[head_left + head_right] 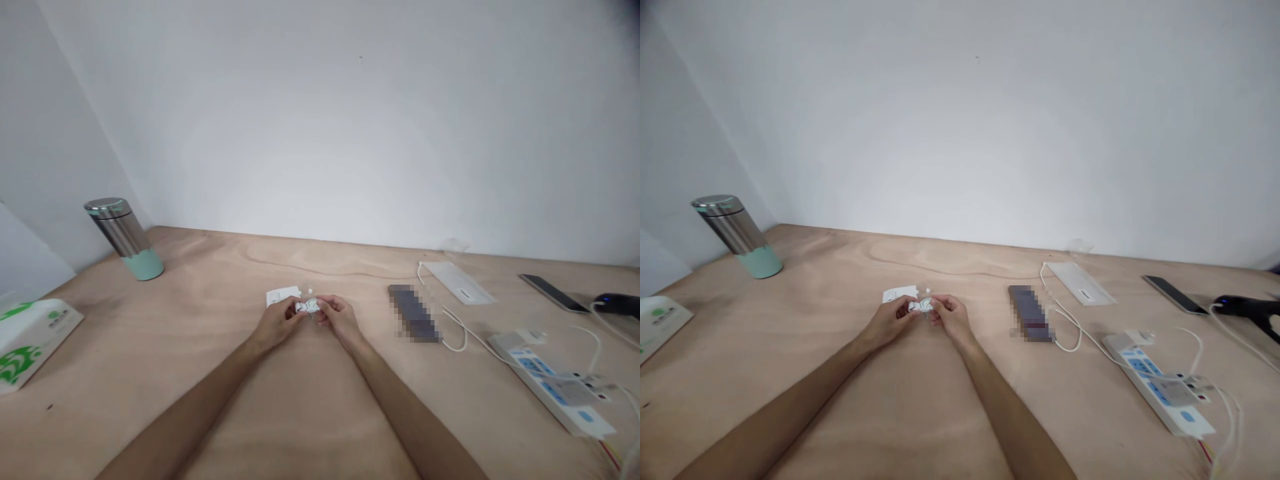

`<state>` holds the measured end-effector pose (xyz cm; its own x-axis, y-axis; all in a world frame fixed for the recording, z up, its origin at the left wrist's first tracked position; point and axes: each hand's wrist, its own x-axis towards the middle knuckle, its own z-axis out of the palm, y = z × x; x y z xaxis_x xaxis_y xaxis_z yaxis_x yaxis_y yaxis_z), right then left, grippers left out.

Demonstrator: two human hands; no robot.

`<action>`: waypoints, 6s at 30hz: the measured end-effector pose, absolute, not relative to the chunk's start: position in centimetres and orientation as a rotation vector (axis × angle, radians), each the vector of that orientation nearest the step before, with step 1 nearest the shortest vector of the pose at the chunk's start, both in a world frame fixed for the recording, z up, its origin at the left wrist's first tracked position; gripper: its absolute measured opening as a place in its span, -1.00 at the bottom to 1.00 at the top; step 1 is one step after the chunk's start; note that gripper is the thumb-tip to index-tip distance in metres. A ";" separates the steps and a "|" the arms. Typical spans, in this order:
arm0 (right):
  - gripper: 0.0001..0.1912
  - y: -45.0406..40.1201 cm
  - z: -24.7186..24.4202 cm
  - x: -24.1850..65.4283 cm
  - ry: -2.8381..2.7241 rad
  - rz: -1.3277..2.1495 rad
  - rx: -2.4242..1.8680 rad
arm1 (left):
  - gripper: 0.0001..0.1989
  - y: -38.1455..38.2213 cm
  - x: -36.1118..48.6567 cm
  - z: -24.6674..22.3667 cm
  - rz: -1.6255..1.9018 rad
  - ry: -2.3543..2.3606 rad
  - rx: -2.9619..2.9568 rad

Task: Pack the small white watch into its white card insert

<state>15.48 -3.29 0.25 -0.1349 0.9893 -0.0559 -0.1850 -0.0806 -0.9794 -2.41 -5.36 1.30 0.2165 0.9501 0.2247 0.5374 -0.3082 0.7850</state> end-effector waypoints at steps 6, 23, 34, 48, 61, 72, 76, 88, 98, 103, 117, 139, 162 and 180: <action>-0.64 -3.7 0.5 15.5 -1.139 1.422 -1.054 | -0.70 -5.5 -2.4 1.3 0.893 1.430 2.015; -0.57 -3.4 -0.2 15.4 -1.250 1.324 -1.065 | -0.67 -5.4 -2.2 1.6 0.849 1.534 2.039; -0.56 -3.5 0.0 15.5 -1.251 1.433 -1.005 | -0.68 -4.9 -2.6 1.0 0.843 1.500 2.016; -0.64 -3.3 -0.7 15.2 -1.285 1.408 -0.954 | -0.60 -4.9 -3.0 1.6 0.859 1.351 1.789; -0.63 -3.5 0.3 15.9 -1.282 1.540 -0.885 | -0.57 -4.8 -3.1 1.1 0.847 1.211 1.599; -0.42 -3.3 -0.4 15.6 -1.116 1.516 -0.905 | -0.52 -5.1 -2.6 1.4 0.841 1.226 1.560; -0.51 -2.9 -0.5 15.8 -1.053 1.435 -0.984 | -0.57 -5.7 -2.7 2.2 0.944 1.435 1.755; -0.47 -3.0 -0.2 15.5 -1.011 1.149 -1.184 | -0.27 -4.1 -4.0 0.2 0.849 1.746 2.397; -0.60 -2.9 -0.4 15.6 -0.960 1.058 -1.262 | -0.44 -4.1 -4.5 0.3 0.715 1.562 2.454; -0.70 -2.9 -0.3 15.6 -1.019 1.039 -1.313 | -0.38 -4.5 -4.2 0.0 0.745 1.571 2.502; -0.66 -3.2 0.0 16.0 -1.086 1.134 -1.222 | -0.43 -5.1 -4.0 1.1 0.767 1.319 2.531; -0.78 -3.5 -0.3 15.0 -1.499 0.935 -1.293 | -0.70 -5.7 -2.9 1.1 0.848 1.257 2.477; -0.59 -3.6 0.2 15.0 -1.289 1.194 -1.325 | -0.79 -5.9 -2.6 1.5 0.863 1.277 2.409; -0.46 -3.8 0.4 15.0 -1.229 1.273 -1.255 | -0.81 -5.9 -2.3 1.1 0.821 1.294 2.569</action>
